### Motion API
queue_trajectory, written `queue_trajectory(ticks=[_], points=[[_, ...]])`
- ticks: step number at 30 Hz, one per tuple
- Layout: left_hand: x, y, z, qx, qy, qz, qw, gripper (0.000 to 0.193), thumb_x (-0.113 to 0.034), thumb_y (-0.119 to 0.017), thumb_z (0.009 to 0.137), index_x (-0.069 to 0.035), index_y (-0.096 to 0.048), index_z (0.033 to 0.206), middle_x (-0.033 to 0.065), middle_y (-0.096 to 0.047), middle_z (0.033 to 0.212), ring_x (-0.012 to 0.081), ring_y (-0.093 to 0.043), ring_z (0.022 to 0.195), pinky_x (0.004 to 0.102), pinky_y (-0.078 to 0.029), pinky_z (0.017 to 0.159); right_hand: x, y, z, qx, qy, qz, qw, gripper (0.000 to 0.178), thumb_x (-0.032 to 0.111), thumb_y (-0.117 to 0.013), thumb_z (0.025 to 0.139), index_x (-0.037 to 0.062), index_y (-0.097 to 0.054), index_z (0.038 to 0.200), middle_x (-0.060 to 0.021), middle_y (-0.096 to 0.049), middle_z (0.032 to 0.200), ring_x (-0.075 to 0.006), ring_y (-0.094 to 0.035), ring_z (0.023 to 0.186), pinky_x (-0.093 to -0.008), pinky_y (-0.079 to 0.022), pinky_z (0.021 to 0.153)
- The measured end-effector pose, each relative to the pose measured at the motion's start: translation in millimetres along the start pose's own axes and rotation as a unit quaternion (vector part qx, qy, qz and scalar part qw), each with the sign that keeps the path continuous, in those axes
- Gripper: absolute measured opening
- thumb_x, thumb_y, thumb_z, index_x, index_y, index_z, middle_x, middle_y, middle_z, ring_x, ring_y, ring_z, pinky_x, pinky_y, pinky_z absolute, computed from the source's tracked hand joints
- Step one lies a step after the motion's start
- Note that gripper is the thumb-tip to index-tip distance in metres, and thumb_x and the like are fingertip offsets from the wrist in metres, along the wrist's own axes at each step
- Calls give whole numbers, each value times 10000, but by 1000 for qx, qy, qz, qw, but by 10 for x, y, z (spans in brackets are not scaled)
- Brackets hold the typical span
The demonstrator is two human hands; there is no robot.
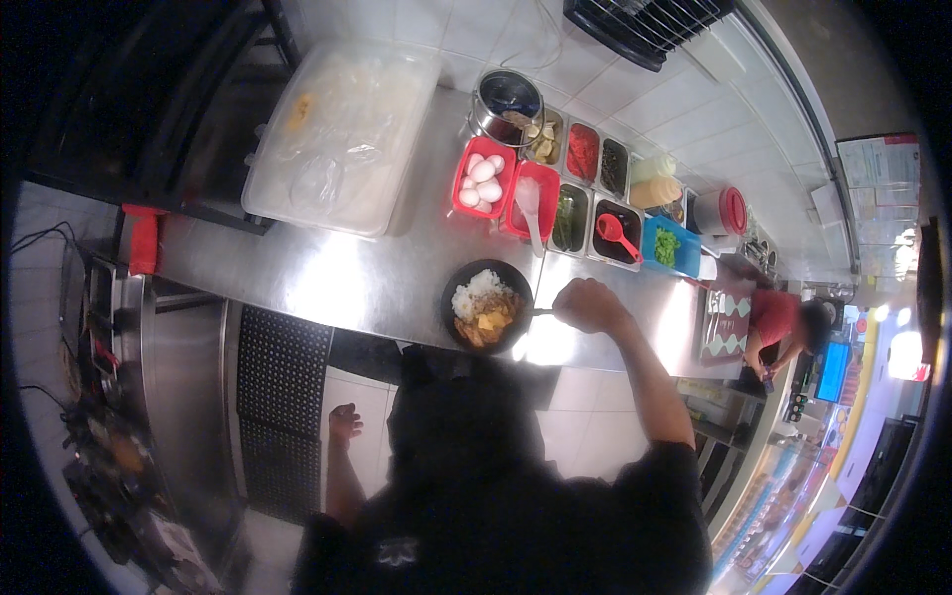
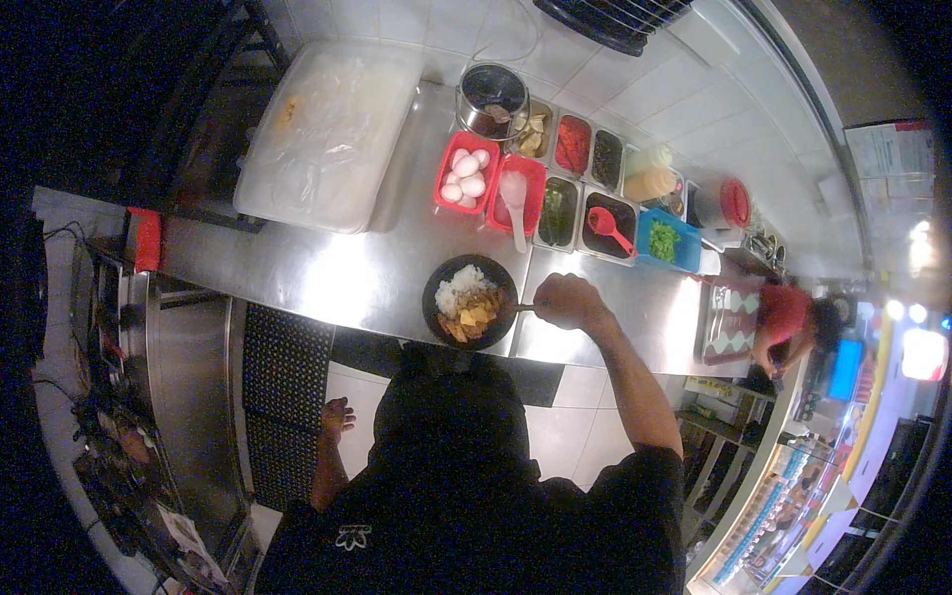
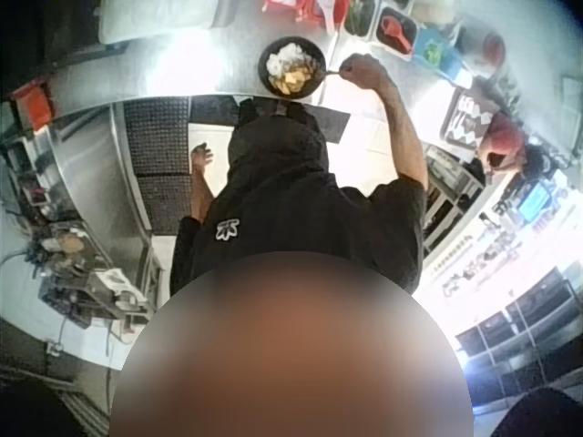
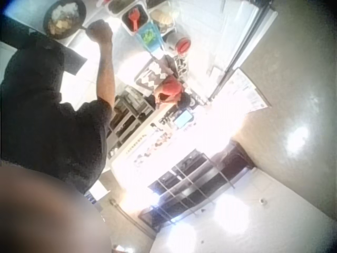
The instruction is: The person assembles a rice bowl by placing cooked meat, a fried egg, and rice into a bowl, then adds chopped green vegetables. The completed dish is placed on a tray and handed to a coworker.
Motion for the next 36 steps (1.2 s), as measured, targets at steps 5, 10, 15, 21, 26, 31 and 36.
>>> queue_trajectory(ticks=[5, 10, 15, 21, 26, 31, 36], points=[[-36, 59, 26, -4, -4, 15, 1000, 353, -459, -659, 979, -201, -668, 1220, 39, -721, 936, 207, -708, 725, 389, -576, 607, -41, 208, 142, 45, -48, 48, 997, 196, 268, -665, 855, 175, -812, 947, -124, -751, 1036, -375, -741, 948, -515, -604, 808], [-54, 94, 13, -5, -17, 2, 1000, 360, -453, -654, 983, -186, -668, 1224, 48, -725, 945, 206, -710, 732, 397, -579, 626, 2, 312, 355, 66, -36, 15, 997, 206, 276, -725, 835, 208, -816, 1007, -77, -755, 1031, -338, -740, 938, -497, -605, 800], [-35, 107, -111, -23, -2, 1, 1000, 354, -423, -657, 981, -163, -666, 1222, 66, -728, 953, 220, -714, 737, 410, -582, 632, -48, 415, 289, 69, -54, -2, 996, 184, 271, -692, 831, 160, -795, 935, -108, -750, 969, -351, -738, 928, -500, -601, 785], [60, -40, -153, 4, 39, -34, 999, 343, -349, -663, 989, -96, -631, 1219, 67, -685, 917, 211, -670, 701, 399, -553, 599, 31, 333, 192, 46, -32, 3, 998, 239, 227, -607, 853, 117, -782, 974, -142, -746, 1052, -374, -733, 984, -518, -599, 831], [-38, -44, -190, 9, 10, -33, 999, 357, -349, -668, 987, -92, -628, 1231, 65, -681, 904, 204, -659, 688, 395, -554, 601, -4, 359, 68, 51, -90, 16, 995, 244, 263, -641, 866, 131, -787, 1011, -116, -776, 997, -354, -748, 926, -505, -604, 828], [-91, 59, -80, 53, -1, -92, 994, 306, -331, -663, 987, -106, -648, 1193, 56, -669, 878, 188, -653, 684, 385, -547, 594, 108, 46, -437, -94, -61, 193, 975, 286, 278, -725, 861, 148, -789, 1107, -84, -790, 1014, -304, -757, 916, -458, -611, 837], [-54, -49, -13, 99, 39, -116, 988, 309, -328, -658, 989, -110, -651, 1209, 61, -676, 893, 196, -659, 703, 411, -556, 630, 694, -286, -620, -107, -120, 257, 953, 274, 246, -713, 903, 129, -754, 1147, -97, -763, 1016, -320, -734, 934, -458, -602, 833]])
Point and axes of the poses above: each hand's wrist, its own z-axis towards the middle knuckle, its own y-axis out of the back of the hand, x = y × z, the point moved 9 cm from there along z, towards the middle knuckle
